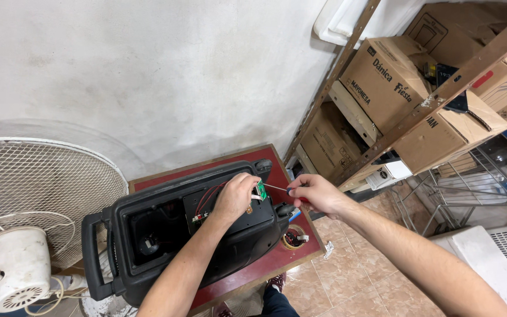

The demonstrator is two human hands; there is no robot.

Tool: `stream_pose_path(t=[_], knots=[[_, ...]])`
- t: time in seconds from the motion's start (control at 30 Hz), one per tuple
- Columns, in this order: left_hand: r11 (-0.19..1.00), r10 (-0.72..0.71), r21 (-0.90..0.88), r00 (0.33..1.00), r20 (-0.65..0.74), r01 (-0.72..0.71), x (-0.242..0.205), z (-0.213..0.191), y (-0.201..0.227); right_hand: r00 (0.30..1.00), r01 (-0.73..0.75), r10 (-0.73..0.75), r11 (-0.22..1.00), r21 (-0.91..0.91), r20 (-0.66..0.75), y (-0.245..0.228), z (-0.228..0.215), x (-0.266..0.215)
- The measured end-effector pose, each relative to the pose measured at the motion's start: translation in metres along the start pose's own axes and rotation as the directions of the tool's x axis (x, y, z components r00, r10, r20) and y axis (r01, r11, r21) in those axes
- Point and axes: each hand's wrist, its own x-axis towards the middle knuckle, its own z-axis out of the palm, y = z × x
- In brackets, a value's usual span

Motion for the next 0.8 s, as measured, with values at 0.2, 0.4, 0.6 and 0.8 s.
stream_pose_path(t=[0.2, 0.4, 0.6, 0.8], knots=[[0.995, -0.084, -0.056, 0.995, 0.056, 0.087, -0.001, -0.003, 0.011, 0.767, 0.382, -0.576, 0.056, -0.923, 0.283, -0.011, 0.000, -0.030], [0.988, -0.137, -0.064, 0.987, 0.084, 0.143, 0.000, -0.006, 0.013, 0.192, 0.340, -0.707, -0.602, -0.722, 0.680, 0.019, -0.007, -0.012], [0.998, -0.045, -0.035, 0.999, 0.019, 0.045, -0.001, -0.003, 0.000, 0.574, 0.556, -0.705, -0.040, -0.830, 0.418, 0.009, 0.005, -0.018], [1.000, 0.011, 0.017, 0.999, -0.045, -0.010, -0.002, -0.001, 0.003, 0.993, 0.095, -0.100, 0.991, -0.090, -0.059, -0.012, 0.010, -0.015]])
